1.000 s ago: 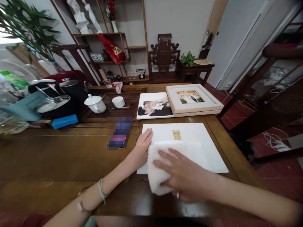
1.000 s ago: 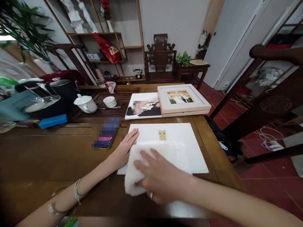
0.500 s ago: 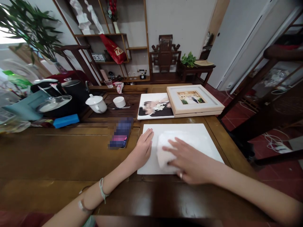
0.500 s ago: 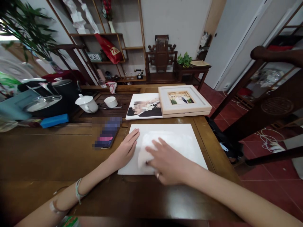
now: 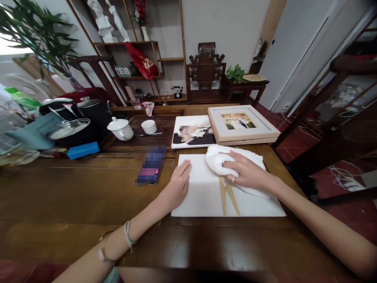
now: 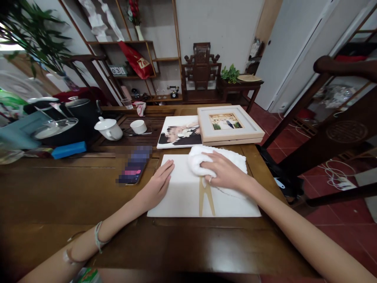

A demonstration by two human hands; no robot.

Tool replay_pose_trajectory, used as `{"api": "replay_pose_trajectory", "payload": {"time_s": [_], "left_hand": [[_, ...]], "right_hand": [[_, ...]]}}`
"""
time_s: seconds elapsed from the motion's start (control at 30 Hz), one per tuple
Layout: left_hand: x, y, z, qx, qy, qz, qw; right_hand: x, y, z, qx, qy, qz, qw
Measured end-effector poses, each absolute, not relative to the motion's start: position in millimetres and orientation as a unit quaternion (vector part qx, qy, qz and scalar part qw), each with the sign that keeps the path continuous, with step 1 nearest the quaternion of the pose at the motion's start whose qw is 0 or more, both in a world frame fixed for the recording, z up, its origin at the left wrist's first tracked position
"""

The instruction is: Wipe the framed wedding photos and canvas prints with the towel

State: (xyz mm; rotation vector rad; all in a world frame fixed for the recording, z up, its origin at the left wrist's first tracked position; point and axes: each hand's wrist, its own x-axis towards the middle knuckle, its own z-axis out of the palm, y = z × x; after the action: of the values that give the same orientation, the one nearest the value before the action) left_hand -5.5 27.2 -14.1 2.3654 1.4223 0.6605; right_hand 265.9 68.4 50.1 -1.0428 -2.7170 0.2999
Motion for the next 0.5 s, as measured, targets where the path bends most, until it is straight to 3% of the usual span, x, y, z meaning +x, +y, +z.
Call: {"api": "replay_pose_trajectory", "payload": {"time_s": [0.1,0.37,0.5], "left_hand": [[-5.1,27.3,-13.6,0.823,0.494,0.239,0.150],[-5.1,28.1,-14.8,0.824,0.500,0.219,0.151],[-5.4,27.8,-15.4,0.823,0.503,0.215,0.154]], "right_hand": [[272.9,66.4,49.2,-0.381,-0.914,0.097,0.100],[299.5,-36.5,90.3,-0.386,-0.884,0.259,-0.041],[310.3,-43.0,95.0,-0.394,-0.874,0.278,-0.064]]}}
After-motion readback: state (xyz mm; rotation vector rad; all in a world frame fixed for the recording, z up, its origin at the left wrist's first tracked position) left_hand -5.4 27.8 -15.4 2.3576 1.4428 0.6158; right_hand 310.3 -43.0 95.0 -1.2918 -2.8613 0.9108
